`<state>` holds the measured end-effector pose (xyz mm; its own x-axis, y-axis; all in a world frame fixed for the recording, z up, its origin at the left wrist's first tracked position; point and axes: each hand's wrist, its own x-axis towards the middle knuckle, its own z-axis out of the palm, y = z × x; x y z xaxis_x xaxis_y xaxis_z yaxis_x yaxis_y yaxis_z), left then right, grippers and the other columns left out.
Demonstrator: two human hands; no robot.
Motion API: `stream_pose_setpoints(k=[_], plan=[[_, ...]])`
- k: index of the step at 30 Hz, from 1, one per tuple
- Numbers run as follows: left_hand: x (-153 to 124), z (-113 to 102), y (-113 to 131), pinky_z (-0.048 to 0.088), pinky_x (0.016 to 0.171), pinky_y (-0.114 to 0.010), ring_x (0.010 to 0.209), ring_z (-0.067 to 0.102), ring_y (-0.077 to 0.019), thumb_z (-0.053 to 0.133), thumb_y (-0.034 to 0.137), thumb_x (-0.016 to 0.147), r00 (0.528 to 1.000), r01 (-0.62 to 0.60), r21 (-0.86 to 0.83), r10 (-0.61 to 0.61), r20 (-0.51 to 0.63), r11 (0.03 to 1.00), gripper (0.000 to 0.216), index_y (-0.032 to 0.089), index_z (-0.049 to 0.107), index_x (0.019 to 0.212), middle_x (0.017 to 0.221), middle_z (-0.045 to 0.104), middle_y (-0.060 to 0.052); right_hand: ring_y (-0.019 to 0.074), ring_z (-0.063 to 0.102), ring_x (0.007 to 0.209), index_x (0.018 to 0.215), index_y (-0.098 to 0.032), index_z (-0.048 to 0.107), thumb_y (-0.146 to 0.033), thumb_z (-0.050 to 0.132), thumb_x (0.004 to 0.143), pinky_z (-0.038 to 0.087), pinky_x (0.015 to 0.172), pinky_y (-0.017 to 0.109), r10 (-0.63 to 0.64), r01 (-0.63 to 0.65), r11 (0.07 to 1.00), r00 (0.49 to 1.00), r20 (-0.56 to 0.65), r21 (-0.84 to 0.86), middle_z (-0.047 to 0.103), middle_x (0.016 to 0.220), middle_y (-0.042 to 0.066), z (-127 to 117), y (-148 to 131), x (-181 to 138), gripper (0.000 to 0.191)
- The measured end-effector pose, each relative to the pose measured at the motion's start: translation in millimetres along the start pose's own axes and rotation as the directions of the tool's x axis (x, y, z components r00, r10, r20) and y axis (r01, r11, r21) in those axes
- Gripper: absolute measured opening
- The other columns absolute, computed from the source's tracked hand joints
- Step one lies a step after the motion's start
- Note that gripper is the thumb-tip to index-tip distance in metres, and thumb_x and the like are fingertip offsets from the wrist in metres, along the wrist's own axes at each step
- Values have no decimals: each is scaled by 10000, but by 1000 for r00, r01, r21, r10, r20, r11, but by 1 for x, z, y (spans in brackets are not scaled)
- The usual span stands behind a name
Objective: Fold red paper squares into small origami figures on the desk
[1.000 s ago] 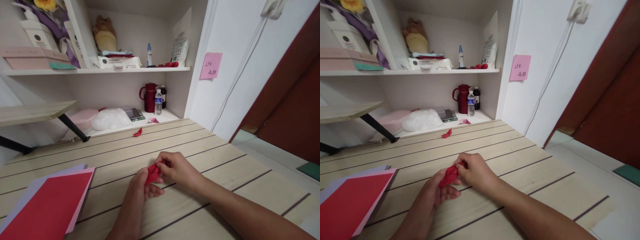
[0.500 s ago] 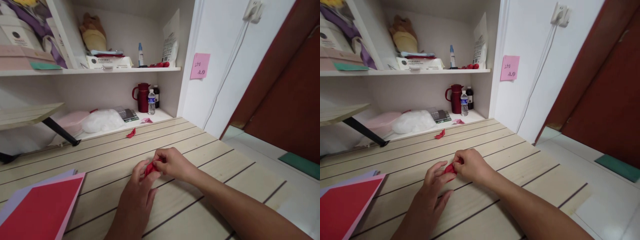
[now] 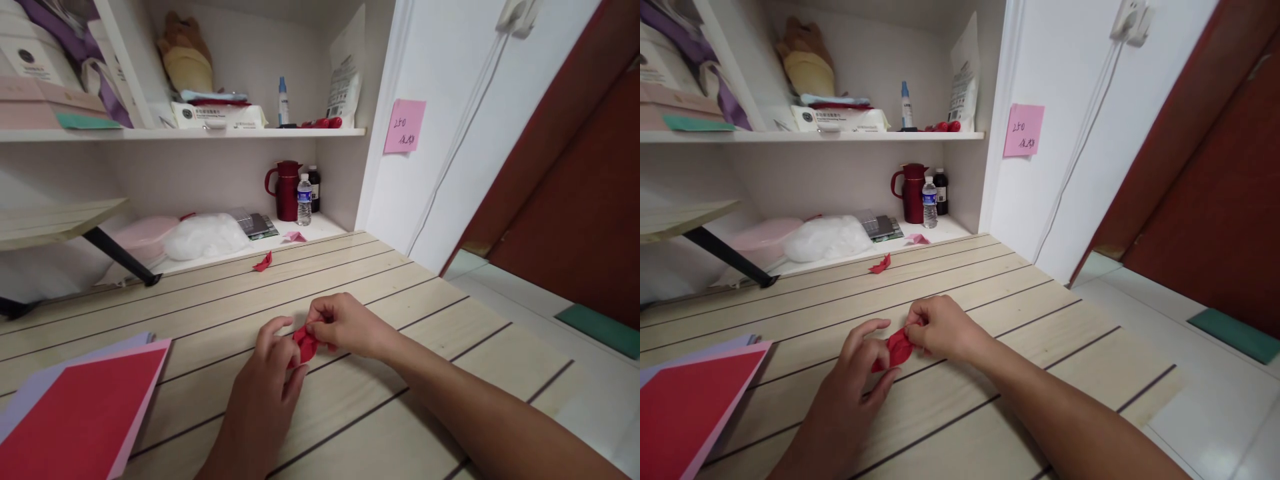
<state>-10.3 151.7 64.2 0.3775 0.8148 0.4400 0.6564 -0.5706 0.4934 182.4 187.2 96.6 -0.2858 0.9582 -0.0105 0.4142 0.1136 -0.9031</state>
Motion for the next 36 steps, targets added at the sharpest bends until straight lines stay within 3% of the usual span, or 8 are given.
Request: stream_pose_setpoints(k=[3, 8, 13, 21, 28, 31, 34, 36], plan=[[0, 0, 0, 570, 799, -400, 1064, 648, -228, 490, 150, 875, 997, 63, -37, -64, -38, 997, 158, 257, 409, 791, 1268, 530, -79, 95, 544, 478, 687, -188, 583, -154, 574, 729, 428, 442, 172, 16, -16, 999, 1000, 6, 34, 584, 570, -43, 0, 0, 1, 54], [1, -2, -3, 578, 801, -338, 1046, 649, -175, 463, 149, 906, 999, -43, -7, 42, -20, 999, 312, 342, 527, 1143, 1358, 456, -57, 96, 547, 463, 672, -190, 574, -155, 570, 722, 432, 439, 182, 17, -17, 998, 1000, 9, 64, 570, 564, -51, 0, -1, 0, 61], [1, -1, 0, 576, 794, -367, 983, 669, -179, 431, 141, 909, 996, -84, 10, 84, 12, 996, 272, 315, 614, 1010, 1325, 487, -52, 95, 537, 460, 682, -194, 580, -154, 572, 714, 448, 449, 191, 20, -22, 996, 1000, 24, 88, 572, 551, -56, 1, 0, -1, 52], [2, 0, -9, 530, 810, -365, 990, 663, -201, 504, 164, 845, 988, 153, -101, -155, -9, 983, 159, 251, 416, 745, 1194, 598, -58, 81, 519, 424, 669, -185, 562, -195, 611, 732, 422, 417, 169, 67, -72, 988, 997, 44, 135, 565, 517, -57, 2, -2, 0, 80], [4, 1, -6, 485, 650, -262, 673, 638, -147, 549, 189, 848, 975, 217, -149, -207, 76, 965, 86, 264, 562, 808, 747, 666, 41, 97, 551, 499, 671, -171, 532, -479, 540, 909, 437, 502, 202, 23, -44, 984, 993, 120, 174, 612, 591, -4, 3, -1, 0, 389], [4, 1, -9, 492, 636, -249, 666, 650, -138, 549, 183, 865, 985, 169, -85, -166, 34, 982, 95, 260, 574, 818, 758, 676, 43, 129, 582, 629, 748, -164, 622, -434, 538, 934, 439, 594, 225, -110, 108, 994, 992, 66, 20, 652, 686, 14, 3, -3, -1, 338], [2, 2, -14, 530, 689, -252, 757, 690, -141, 503, 188, 917, 1000, -5, -4, 5, -19, 1000, 116, 266, 588, 905, 850, 697, 22, 157, 612, 762, 907, -192, 686, -294, 696, 814, 447, 663, 232, -165, 165, 976, 986, 16, -141, 703, 875, 21, 5, -5, -1, 138], [2, 3, -16, 549, 675, -254, 756, 702, -147, 479, 189, 936, 990, -126, 83, 131, -57, 989, 132, 257, 590, 912, 851, 700, 5, 165, 626, 803, 975, -209, 691, -230, 728, 757, 460, 693, 236, -184, 181, 964, 983, 2, -196, 707, 958, 26, 8, -4, -2, 222]])
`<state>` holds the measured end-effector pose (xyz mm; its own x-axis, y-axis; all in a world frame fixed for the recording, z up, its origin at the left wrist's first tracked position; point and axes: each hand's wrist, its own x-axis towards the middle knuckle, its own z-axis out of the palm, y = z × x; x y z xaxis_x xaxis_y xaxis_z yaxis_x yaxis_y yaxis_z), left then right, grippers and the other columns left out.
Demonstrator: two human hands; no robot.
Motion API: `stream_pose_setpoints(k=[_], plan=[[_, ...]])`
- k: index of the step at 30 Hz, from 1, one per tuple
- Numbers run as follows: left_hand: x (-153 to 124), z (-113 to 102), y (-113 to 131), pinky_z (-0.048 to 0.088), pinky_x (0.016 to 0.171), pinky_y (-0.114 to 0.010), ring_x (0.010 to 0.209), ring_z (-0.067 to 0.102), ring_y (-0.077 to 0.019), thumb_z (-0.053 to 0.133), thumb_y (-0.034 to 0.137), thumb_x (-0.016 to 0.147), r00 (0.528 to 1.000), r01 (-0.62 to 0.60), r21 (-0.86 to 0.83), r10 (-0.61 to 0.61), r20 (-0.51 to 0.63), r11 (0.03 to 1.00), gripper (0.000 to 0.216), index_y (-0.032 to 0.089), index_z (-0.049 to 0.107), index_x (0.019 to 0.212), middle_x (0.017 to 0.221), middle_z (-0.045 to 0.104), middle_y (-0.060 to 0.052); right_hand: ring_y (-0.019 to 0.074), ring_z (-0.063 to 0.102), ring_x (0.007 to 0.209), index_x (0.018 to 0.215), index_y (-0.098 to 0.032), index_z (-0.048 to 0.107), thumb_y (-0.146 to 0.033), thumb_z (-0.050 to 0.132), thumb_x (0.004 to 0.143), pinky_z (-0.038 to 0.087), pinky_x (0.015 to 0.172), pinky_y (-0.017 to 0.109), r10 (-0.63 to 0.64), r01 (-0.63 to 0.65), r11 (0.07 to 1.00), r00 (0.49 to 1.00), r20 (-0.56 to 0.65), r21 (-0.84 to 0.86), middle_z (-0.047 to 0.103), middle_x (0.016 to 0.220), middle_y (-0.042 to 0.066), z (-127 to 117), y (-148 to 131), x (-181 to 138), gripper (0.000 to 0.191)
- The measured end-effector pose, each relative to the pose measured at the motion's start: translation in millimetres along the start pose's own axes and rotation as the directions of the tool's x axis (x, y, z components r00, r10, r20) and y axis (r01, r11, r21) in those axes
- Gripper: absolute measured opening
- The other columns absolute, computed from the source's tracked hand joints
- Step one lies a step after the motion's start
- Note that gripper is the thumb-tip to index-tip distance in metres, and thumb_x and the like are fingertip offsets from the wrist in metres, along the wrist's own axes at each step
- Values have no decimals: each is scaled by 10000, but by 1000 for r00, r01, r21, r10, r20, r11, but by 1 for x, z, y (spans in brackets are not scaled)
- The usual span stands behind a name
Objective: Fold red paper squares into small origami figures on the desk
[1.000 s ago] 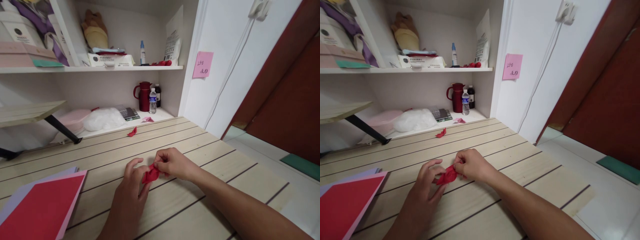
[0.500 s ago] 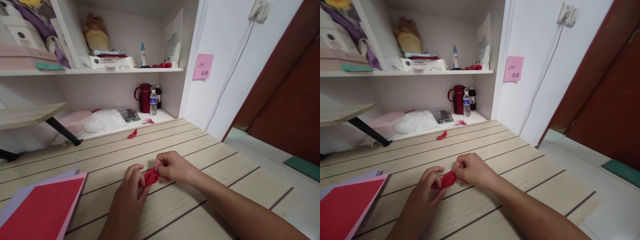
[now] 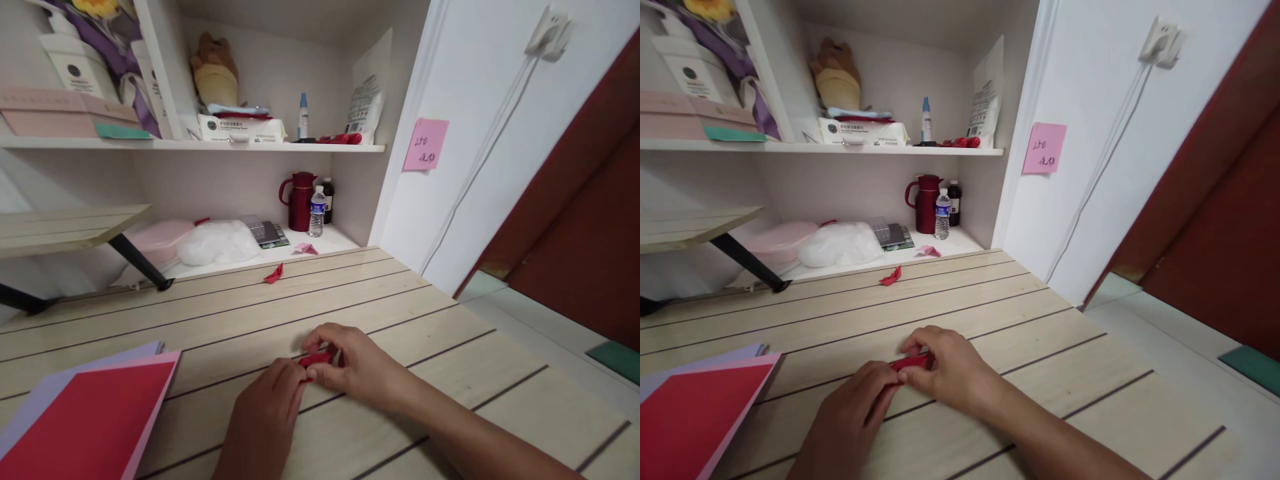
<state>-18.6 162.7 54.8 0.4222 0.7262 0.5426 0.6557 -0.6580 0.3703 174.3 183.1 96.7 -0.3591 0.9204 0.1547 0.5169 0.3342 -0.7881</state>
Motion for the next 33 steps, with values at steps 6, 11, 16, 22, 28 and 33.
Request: stream_pose_setpoints(k=[6, 11, 16, 22, 28, 33], plan=[[-4, 4, -7, 585, 642, -289, 740, 729, -190, 498, 154, 916, 984, -152, 250, 171, -57, 956, 169, 240, 606, 1014, 917, 744, -37, 164, 641, 724, 1076, -241, 678, -148, 585, 799, 459, 660, 235, -52, 44, 983, 998, -36, -177, 721, 862, 14, 8, 3, -4, 307], [-8, 5, -8, 569, 661, -246, 736, 727, -169, 510, 163, 917, 985, -170, 220, 174, 4, 960, 163, 267, 597, 1006, 901, 744, -5, 127, 561, 567, 1094, -238, 686, -77, 494, 812, 416, 584, 215, -11, 4, 988, 999, -48, -157, 669, 677, -25, 10, 9, -2, 378], [-6, 3, -4, 534, 654, -234, 721, 710, -148, 498, 199, 937, 987, -99, 156, 117, -110, 983, 123, 274, 570, 1002, 856, 727, 19, 132, 593, 641, 1068, -214, 680, -113, 479, 891, 442, 614, 225, 31, -26, 997, 997, -76, 73, 686, 749, -5, 4, 11, 4, 286], [-6, 4, -4, 494, 676, -227, 755, 692, -137, 486, 239, 951, 985, 44, 53, -34, -169, 998, 121, 304, 582, 986, 864, 709, 38, 178, 626, 1014, 1131, -265, 653, -256, 654, 885, 518, 815, 281, -86, 89, 990, 996, -35, 109, 573, 1277, 63, -17, -2, 0, 246], [-4, -5, 0, 529, 724, -194, 799, 710, -120, 552, 210, 921, 974, -33, 20, 37, -223, 999, 168, 292, 598, 1060, 908, 732, 26, 230, 359, 1395, 1031, -262, 648, -143, 718, 822, 461, 1002, 312, -238, 235, 971, 970, 55, 50, 512, 1327, 61, -15, -6, -6, 250], [-1, -12, 2, 565, 711, -179, 803, 731, -119, 524, 229, 938, 947, -115, 68, 130, -293, 991, 164, 251, 636, 1056, 921, 760, -3, 189, 588, 1154, 880, -218, 651, -105, 665, 863, 482, 936, 292, -319, 319, 948, 948, 5, -1, 628, 1166, 61, -9, -4, -4, 115]])
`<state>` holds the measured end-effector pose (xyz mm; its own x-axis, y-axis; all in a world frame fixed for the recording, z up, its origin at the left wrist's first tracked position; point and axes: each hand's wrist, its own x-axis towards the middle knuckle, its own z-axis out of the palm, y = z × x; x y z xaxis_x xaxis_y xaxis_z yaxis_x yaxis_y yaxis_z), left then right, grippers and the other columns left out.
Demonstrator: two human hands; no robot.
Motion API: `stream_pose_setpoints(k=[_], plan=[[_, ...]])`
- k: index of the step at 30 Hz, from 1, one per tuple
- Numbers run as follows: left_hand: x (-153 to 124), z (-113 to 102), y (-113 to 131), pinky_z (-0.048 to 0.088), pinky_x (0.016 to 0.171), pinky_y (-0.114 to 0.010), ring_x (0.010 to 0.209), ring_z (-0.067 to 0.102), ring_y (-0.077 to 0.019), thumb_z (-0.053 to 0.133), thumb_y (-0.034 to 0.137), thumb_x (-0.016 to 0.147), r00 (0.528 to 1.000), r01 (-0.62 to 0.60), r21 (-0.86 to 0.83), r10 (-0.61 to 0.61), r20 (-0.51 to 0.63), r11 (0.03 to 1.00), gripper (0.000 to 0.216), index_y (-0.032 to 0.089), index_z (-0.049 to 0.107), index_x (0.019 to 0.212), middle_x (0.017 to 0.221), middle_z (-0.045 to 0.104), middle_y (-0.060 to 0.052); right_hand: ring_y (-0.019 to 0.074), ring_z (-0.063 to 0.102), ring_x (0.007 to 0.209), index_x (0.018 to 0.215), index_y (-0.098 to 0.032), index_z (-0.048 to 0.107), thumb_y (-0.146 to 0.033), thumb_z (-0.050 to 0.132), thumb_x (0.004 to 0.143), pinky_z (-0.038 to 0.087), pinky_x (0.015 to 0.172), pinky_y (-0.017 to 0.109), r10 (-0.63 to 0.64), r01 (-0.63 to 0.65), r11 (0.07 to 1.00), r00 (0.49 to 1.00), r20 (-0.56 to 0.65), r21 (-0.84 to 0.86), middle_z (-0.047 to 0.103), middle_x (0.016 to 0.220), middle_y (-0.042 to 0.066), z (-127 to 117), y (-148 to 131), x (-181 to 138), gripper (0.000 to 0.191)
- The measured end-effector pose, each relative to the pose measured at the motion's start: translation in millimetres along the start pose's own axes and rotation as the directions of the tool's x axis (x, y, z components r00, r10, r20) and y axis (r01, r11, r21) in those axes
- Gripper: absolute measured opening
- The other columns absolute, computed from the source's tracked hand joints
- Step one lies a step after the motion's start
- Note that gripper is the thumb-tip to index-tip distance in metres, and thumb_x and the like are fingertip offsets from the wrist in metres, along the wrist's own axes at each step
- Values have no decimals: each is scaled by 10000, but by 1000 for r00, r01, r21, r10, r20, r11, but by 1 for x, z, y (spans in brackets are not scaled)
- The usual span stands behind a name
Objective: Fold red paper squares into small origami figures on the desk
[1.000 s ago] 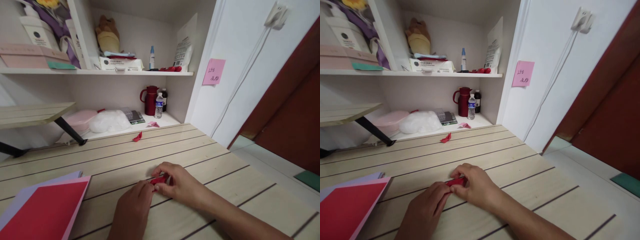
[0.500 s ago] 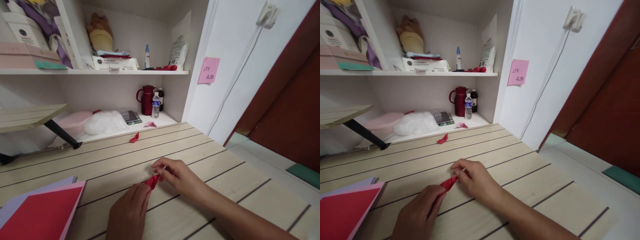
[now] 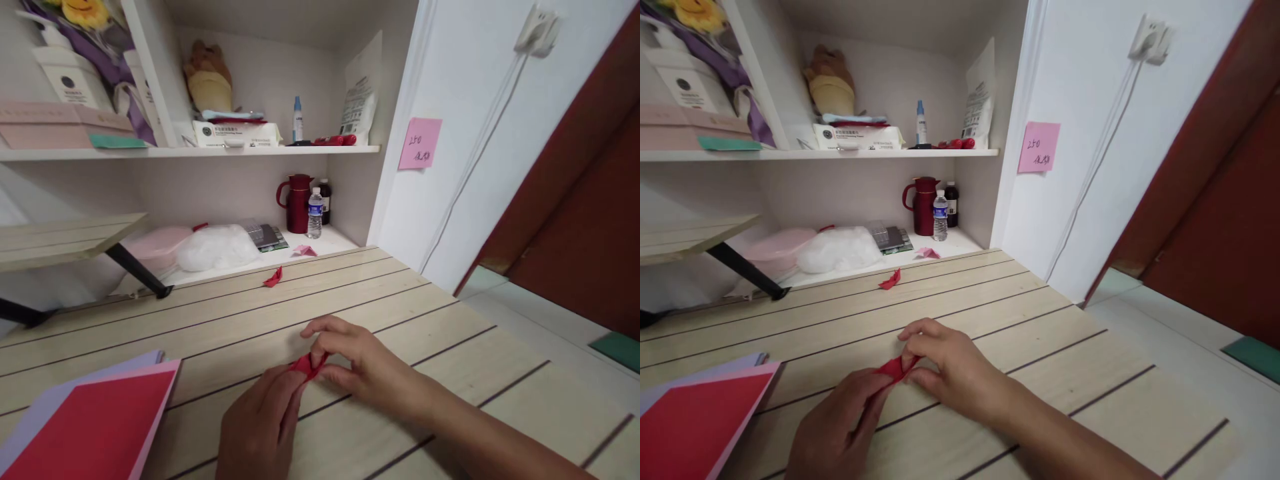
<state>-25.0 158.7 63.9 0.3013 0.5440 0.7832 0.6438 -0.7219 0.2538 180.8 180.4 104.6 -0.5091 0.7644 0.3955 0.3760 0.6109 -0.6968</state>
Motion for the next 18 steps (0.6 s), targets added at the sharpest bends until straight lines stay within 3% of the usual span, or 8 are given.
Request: stream_pose_setpoints(k=[4, 8, 11, 14, 16, 18], plan=[[-2, -1, 0, 566, 658, -164, 798, 733, -119, 562, 263, 925, 999, 36, -27, -37, -22, 999, 140, 248, 646, 1036, 928, 764, -2, 142, 655, 793, 791, -201, 633, -173, 718, 850, 500, 728, 229, 8, -6, 1000, 994, -110, 17, 699, 852, 15, 3, 3, 1, 107], [-4, -1, 4, 513, 509, -146, 788, 718, -114, 577, 295, 912, 979, 201, -110, -204, -8, 973, 123, 305, 652, 1010, 937, 758, 33, 132, 645, 709, 733, -190, 596, -249, 707, 873, 466, 652, 207, -35, 32, 999, 980, -195, -17, 692, 764, 14, 6, 1, -3, 188], [-5, 0, 8, 482, 469, -160, 730, 704, -117, 579, 303, 897, 951, 307, -165, -307, 21, 937, 118, 337, 655, 980, 906, 753, 58, 133, 606, 664, 735, -188, 575, -254, 614, 937, 423, 622, 227, -157, 126, 977, 972, -176, -172, 671, 737, 21, 5, -2, -7, 215], [-5, 1, 9, 502, 506, -193, 660, 692, -127, 607, 319, 864, 898, 439, -177, -438, 47, 881, 167, 346, 640, 1026, 874, 758, 71, 142, 562, 630, 748, -187, 558, -229, 508, 982, 381, 629, 273, -297, 239, 894, 950, -102, -379, 669, 739, 30, 3, -2, -9, 244], [-4, 2, 9, 498, 503, -201, 652, 692, -132, 619, 324, 849, 858, 513, -180, -509, 70, 839, 196, 346, 636, 1043, 862, 761, 75, 143, 546, 609, 744, -187, 555, -234, 481, 992, 366, 628, 285, -317, 250, 858, 945, -80, -449, 663, 724, 26, 2, 0, -9, 263], [-2, 2, 9, 492, 501, -200, 642, 688, -131, 620, 328, 845, 849, 528, -191, -516, 113, 827, 153, 350, 653, 993, 831, 759, 82, 145, 543, 598, 744, -189, 563, -260, 492, 990, 363, 619, 282, -280, 214, 857, 957, -76, -468, 649, 696, 18, 2, 2, -7, 266]])
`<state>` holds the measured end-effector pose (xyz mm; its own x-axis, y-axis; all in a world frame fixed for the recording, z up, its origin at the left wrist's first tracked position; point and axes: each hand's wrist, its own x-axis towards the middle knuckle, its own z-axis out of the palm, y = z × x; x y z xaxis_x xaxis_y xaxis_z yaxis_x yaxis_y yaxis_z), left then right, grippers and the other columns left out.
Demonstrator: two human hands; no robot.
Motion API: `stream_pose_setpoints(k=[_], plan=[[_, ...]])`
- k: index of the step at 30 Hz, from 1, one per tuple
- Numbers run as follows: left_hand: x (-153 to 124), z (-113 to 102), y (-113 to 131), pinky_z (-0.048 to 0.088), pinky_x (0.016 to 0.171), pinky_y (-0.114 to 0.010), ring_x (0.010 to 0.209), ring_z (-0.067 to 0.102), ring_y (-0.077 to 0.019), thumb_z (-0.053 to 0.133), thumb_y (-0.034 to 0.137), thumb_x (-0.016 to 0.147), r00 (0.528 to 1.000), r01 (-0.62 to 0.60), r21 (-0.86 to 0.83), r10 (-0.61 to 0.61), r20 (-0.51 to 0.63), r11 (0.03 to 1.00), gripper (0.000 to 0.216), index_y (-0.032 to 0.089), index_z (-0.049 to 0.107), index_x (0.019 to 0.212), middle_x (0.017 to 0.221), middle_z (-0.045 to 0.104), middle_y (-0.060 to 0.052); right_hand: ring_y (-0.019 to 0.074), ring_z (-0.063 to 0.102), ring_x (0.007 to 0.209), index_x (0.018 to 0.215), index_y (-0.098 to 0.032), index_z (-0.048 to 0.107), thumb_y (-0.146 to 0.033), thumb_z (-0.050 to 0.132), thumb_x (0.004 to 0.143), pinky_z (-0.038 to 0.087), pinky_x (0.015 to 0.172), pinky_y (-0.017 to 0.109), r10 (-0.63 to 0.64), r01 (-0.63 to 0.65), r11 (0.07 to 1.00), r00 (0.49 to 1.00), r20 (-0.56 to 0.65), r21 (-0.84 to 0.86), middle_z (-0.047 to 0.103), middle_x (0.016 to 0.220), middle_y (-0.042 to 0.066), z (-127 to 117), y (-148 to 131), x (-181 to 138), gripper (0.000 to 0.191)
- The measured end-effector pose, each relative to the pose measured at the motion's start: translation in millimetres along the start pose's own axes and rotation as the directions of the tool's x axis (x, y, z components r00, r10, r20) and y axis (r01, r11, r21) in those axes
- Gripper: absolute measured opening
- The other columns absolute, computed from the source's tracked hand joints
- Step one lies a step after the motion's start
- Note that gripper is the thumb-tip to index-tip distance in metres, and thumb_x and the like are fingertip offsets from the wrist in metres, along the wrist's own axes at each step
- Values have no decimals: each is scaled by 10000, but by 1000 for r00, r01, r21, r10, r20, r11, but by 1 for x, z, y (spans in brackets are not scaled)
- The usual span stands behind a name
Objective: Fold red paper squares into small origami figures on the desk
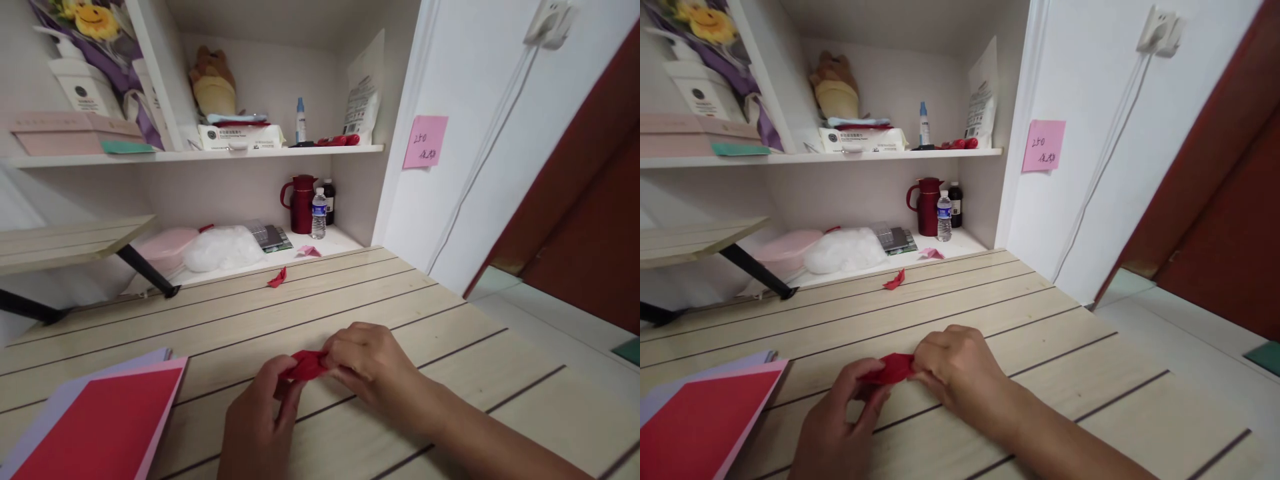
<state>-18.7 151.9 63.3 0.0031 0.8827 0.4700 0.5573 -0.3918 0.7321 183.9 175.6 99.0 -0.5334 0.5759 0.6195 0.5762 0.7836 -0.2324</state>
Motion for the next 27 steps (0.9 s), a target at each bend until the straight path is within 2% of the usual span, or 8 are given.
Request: stream_pose_setpoints(k=[3, 5, 8, 12, 17, 21, 24, 27], plan=[[2, -2, 2, 528, 589, -218, 623, 682, -131, 626, 348, 847, 999, -20, -22, 20, 25, 1000, 88, 347, 681, 916, 782, 753, 87, 148, 576, 625, 772, -195, 590, -275, 536, 975, 376, 615, 262, 87, -88, 995, 996, 28, 46, 662, 709, 13, 2, 2, 0, 225], [2, -3, 3, 543, 643, -234, 634, 685, -135, 623, 360, 855, 1000, -27, -20, 27, -5, 999, 98, 349, 691, 924, 787, 755, 83, 147, 606, 665, 808, -200, 609, -262, 557, 968, 393, 625, 244, 132, -134, 984, 991, 21, 116, 685, 746, 12, 2, 2, 0, 179], [1, -2, 1, 542, 625, -233, 653, 696, -140, 608, 358, 869, 996, -68, 14, 69, -61, 998, 142, 353, 686, 987, 830, 767, 72, 141, 611, 681, 836, -201, 619, -227, 554, 967, 402, 634, 235, 152, -150, 979, 988, -5, 138, 694, 760, 9, 2, 1, 0, 149], [0, 0, -2, 545, 622, -228, 634, 699, -128, 601, 342, 879, 994, -71, 54, 75, -75, 996, 165, 356, 658, 1033, 850, 771, 79, 140, 566, 637, 787, -193, 612, -143, 512, 959, 378, 624, 266, 14, -16, 998, 999, -35, -59, 700, 769, 15, 1, -2, 0, 205], [1, 0, -2, 544, 641, -206, 660, 698, -107, 591, 256, 876, 987, -142, 91, 148, -56, 986, 226, 368, 615, 1071, 880, 755, 95, 143, 580, 711, 856, -190, 631, -94, 487, 968, 402, 695, 294, -129, 106, 971, 987, -96, -216, 734, 1018, 33, -1, -6, -1, 206], [2, -2, -2, 532, 626, -175, 693, 701, -91, 564, 200, 886, 967, -247, 98, 251, -33, 964, 222, 360, 589, 1036, 877, 744, 105, 149, 620, 782, 1016, -205, 632, -100, 532, 954, 424, 709, 281, -110, 92, 986, 985, -132, -137, 731, 1058, 28, -2, -9, 0, 158], [1, -2, -1, 516, 586, -169, 695, 698, -92, 547, 210, 904, 965, -252, 73, 256, -49, 965, 178, 346, 599, 1007, 857, 738, 93, 146, 642, 778, 1067, -211, 613, -127, 561, 953, 437, 691, 267, -40, 36, 999, 992, -122, -31, 737, 989, 15, -2, -10, 1, 151], [-1, -1, -1, 533, 631, -190, 703, 696, -108, 539, 225, 911, 964, -254, 45, 257, -69, 966, 155, 328, 633, 979, 859, 739, 65, 148, 654, 761, 1043, -218, 619, -155, 570, 958, 452, 689, 266, -2, 4, 1000, 994, -110, 16, 737, 940, 13, -1, -10, 2, 116]])
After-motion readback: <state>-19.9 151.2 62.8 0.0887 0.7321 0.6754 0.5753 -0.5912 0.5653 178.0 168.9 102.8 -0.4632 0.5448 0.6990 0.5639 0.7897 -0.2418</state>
